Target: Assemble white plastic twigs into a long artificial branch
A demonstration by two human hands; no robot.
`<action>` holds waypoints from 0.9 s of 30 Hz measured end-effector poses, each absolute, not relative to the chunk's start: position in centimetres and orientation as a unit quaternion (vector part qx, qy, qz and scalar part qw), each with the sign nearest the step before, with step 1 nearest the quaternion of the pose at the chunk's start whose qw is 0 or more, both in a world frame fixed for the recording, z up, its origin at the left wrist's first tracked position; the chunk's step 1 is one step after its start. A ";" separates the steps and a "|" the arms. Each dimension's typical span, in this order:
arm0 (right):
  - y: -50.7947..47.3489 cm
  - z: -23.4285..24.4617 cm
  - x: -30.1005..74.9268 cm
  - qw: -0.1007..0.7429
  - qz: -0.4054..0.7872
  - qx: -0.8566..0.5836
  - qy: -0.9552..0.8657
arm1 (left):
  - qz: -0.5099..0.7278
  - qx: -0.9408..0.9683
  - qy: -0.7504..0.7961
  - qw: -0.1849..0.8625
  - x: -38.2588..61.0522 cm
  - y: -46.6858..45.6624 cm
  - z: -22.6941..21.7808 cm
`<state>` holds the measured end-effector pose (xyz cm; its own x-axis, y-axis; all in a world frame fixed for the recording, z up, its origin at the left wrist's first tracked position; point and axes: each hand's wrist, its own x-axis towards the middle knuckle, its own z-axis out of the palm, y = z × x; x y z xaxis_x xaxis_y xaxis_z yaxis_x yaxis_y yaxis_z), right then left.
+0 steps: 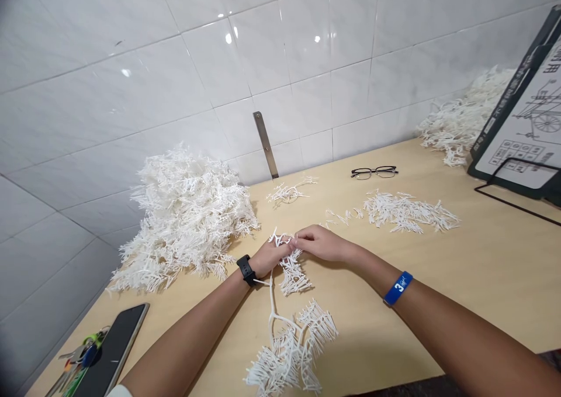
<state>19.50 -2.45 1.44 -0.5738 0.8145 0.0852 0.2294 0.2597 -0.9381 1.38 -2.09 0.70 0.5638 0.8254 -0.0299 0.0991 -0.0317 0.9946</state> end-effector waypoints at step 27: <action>-0.7 1.7 22.0 0.332 0.269 -0.610 -0.668 | 0.350 0.501 0.323 0.723 1.0 -1.6 0.3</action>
<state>22.03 -0.72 1.75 -0.0360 0.9926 0.1162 0.6357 0.1125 -0.7637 1.05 -1.57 0.27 0.5470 0.8291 -0.1158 -0.1822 0.2529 0.9502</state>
